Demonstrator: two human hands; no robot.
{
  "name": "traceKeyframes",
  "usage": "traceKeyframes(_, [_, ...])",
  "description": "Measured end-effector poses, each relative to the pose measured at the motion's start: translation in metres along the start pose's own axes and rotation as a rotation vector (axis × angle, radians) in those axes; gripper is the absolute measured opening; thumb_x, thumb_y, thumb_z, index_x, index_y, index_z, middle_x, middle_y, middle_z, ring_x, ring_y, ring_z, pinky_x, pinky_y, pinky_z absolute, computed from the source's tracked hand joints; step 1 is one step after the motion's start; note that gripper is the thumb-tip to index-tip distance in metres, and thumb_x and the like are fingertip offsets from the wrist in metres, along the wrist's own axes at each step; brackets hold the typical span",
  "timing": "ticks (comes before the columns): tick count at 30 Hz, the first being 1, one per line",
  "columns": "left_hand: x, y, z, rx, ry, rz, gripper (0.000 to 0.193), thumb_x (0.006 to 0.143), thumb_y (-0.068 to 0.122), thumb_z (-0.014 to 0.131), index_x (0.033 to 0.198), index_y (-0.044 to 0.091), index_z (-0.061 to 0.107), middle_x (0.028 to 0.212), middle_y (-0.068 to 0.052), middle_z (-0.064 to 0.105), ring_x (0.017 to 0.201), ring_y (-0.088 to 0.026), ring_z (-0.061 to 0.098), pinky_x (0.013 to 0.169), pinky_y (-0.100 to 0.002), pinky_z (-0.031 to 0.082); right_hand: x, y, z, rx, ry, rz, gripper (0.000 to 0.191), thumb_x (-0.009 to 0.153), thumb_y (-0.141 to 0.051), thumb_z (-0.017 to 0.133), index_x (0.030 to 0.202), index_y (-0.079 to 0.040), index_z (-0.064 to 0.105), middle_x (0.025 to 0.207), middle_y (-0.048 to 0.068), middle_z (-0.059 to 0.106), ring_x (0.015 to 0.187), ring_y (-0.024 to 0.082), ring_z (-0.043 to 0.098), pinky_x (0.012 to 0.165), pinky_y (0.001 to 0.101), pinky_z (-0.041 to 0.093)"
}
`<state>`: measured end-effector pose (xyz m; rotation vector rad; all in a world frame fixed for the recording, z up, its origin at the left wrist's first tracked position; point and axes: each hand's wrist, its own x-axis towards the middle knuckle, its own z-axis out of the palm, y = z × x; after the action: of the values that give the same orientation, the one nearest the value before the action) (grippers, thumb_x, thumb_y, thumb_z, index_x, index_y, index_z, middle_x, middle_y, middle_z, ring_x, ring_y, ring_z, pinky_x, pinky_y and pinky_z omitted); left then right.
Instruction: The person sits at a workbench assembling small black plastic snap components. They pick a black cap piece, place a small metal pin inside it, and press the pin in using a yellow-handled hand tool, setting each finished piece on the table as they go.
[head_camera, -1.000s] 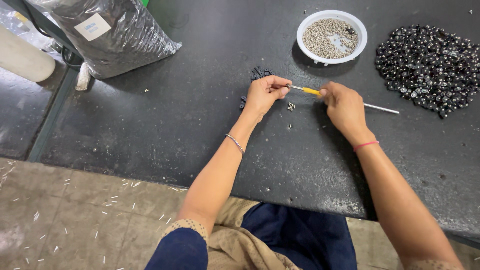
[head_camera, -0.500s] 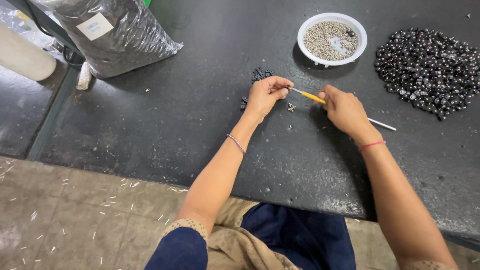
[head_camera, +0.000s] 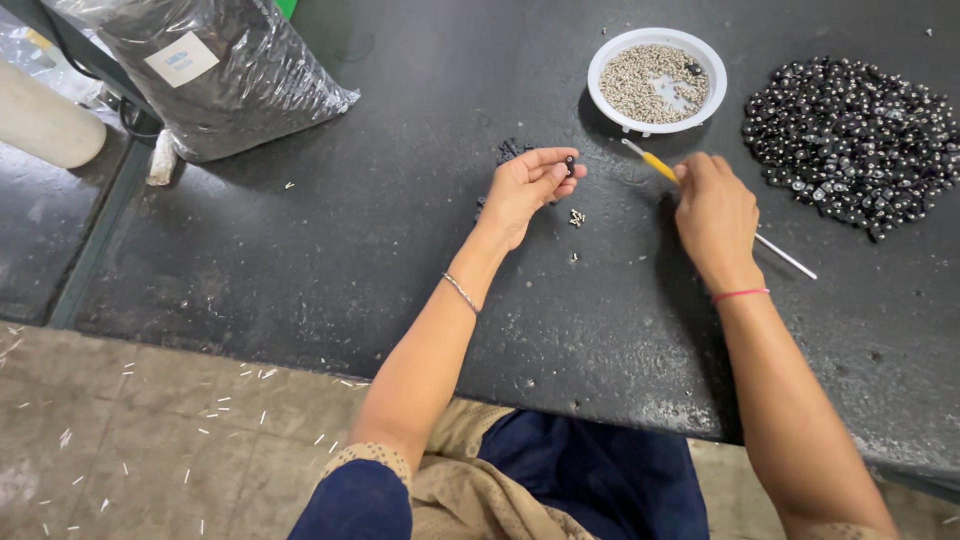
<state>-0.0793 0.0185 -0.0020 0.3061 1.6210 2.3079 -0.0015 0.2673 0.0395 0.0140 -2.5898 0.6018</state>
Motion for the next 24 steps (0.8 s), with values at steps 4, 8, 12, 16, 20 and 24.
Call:
traceKeyframes(4, [-0.003,0.000,0.007,-0.002,-0.037,-0.032,0.030,0.101,0.005,0.062,0.129,-0.004,0.063,0.110,-0.012,0.076,0.092,-0.011,0.071,0.087,-0.026,0.060,-0.001,-0.009,-0.005,0.189,0.064,-0.145,0.012,0.099,-0.014,0.068,0.107,-0.005,0.070,0.104,0.015,0.066,0.091,0.035,0.066,0.076,0.0429,0.053])
traceKeyframes(8, [-0.009,-0.006,0.017,0.090,-0.105,-0.044,0.034,0.100,0.005,0.064,0.132,-0.004,0.060,0.106,-0.013,0.076,0.088,-0.012,0.070,0.082,-0.026,0.059,-0.004,-0.024,0.005,0.617,-0.092,-0.095,0.018,0.099,-0.007,0.070,0.117,-0.005,0.072,0.103,0.009,0.067,0.088,0.018,0.066,0.079,0.0317,0.053])
traceKeyframes(12, [-0.014,-0.009,0.034,0.152,-0.121,-0.084,0.041,0.099,0.007,0.068,0.136,-0.004,0.056,0.104,-0.015,0.074,0.086,-0.014,0.071,0.077,-0.027,0.061,-0.005,-0.023,0.019,0.830,-0.252,-0.055,0.013,0.096,-0.007,0.073,0.109,-0.006,0.073,0.101,0.006,0.071,0.087,0.016,0.068,0.077,0.0302,0.055])
traceKeyframes(16, [-0.018,0.002,0.041,0.230,-0.081,-0.135,0.049,0.096,0.014,0.067,0.140,0.002,0.049,0.104,-0.014,0.076,0.080,-0.015,0.072,0.070,-0.028,0.061,-0.001,-0.005,0.018,0.669,-0.159,-0.015,0.014,0.090,-0.006,0.078,0.103,-0.004,0.075,0.095,0.006,0.072,0.078,0.020,0.065,0.069,0.0308,0.052])
traceKeyframes(20, [-0.019,0.016,0.038,0.305,-0.029,-0.054,0.048,0.099,0.017,0.066,0.141,0.002,0.050,0.107,-0.012,0.077,0.078,-0.013,0.072,0.067,-0.026,0.060,0.013,0.028,-0.014,0.268,0.350,-0.059,0.014,0.097,0.005,0.075,0.108,-0.004,0.072,0.098,0.007,0.066,0.085,0.023,0.064,0.078,0.0345,0.052])
traceKeyframes(24, [-0.015,0.024,0.030,0.354,0.102,0.046,0.042,0.099,0.015,0.067,0.137,0.002,0.055,0.103,-0.010,0.077,0.076,-0.012,0.071,0.065,-0.025,0.058,0.018,0.037,-0.028,0.268,0.480,-0.063,0.042,0.097,0.013,0.066,0.136,0.000,0.056,0.127,0.016,0.049,0.097,0.025,0.062,0.085,0.0345,0.056])
